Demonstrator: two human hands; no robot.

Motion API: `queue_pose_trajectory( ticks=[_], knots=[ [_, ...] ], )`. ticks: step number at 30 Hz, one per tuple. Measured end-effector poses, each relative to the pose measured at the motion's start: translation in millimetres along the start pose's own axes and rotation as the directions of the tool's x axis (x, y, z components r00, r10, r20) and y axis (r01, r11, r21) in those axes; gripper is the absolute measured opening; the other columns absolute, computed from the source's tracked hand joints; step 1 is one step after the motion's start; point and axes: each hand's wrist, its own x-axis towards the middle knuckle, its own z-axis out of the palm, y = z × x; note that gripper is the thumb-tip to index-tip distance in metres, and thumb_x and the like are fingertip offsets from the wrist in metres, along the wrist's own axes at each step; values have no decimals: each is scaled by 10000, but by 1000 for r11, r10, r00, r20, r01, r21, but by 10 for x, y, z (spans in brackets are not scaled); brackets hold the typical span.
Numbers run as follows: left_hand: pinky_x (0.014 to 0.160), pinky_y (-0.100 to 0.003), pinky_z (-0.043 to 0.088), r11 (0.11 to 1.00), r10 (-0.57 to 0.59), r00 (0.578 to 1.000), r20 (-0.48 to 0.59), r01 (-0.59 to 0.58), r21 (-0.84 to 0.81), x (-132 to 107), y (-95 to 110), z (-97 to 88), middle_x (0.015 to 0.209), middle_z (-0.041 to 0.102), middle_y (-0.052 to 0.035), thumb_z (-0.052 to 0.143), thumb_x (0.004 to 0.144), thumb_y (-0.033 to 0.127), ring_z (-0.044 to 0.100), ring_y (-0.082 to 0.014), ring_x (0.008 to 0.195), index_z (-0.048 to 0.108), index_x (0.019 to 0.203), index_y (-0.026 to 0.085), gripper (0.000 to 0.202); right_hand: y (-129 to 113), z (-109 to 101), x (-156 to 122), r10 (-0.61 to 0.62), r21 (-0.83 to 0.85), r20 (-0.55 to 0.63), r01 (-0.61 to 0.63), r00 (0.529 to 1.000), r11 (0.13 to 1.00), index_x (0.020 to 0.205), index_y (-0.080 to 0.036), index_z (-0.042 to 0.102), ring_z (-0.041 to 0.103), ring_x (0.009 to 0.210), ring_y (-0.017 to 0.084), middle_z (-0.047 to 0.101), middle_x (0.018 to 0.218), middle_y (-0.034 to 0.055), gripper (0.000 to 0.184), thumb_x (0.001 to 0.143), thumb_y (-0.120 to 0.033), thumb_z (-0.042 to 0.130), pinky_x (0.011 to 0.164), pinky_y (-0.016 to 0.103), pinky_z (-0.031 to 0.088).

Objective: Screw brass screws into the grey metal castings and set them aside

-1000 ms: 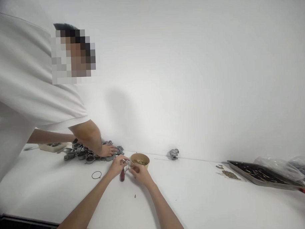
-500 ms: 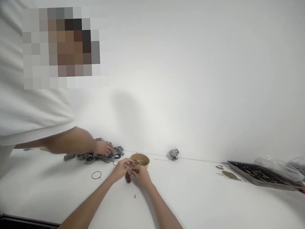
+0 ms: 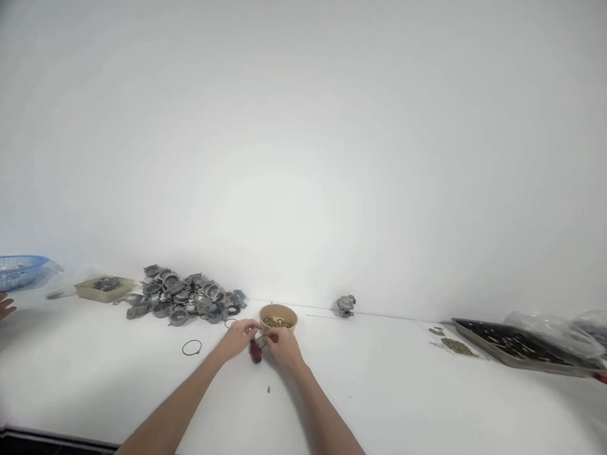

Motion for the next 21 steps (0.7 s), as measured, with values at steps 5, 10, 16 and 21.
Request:
queue_pose_trajectory(
  ticks=[5, 10, 16, 21],
  knots=[
    [778, -262, 511, 984, 104, 992, 77, -91, -155, -1, 19, -25, 1052, 699, -50, 463, 774, 87, 631, -164, 863, 691, 1098, 202, 412, -102, -12, -52, -64, 174, 83, 49, 995, 984, 1145, -208, 686, 666, 857, 224, 728, 991, 60, 351, 817, -234, 562, 765, 328, 526],
    [755, -254, 519, 972, 122, 989, 81, -103, -211, -14, 31, -20, 1145, 664, -62, 477, 724, 46, 632, -152, 840, 660, 1136, 204, 478, -116, -3, -65, -45, 165, 55, 35, 997, 986, 1195, -209, 664, 663, 880, 234, 726, 989, 62, 400, 805, -241, 580, 790, 352, 536],
    [838, -275, 489, 993, 92, 993, 70, -86, -79, -38, 44, -73, 1058, 694, -22, 521, 800, 166, 626, -152, 808, 678, 1102, 238, 348, -3, 1, 2, 57, 171, 24, -60, 998, 983, 967, -152, 744, 665, 695, 208, 728, 803, 72, 289, 815, -309, 555, 607, 292, 532],
    [831, -273, 463, 999, 23, 991, 135, -29, 44, -45, -14, -97, 943, 720, -28, 447, 853, 214, 618, -185, 871, 720, 1006, 215, 313, 0, 36, 20, 59, 313, -5, -55, 998, 948, 893, -128, 731, 656, 593, 173, 720, 763, 66, 251, 801, -291, 563, 538, 260, 516]
  ],
)
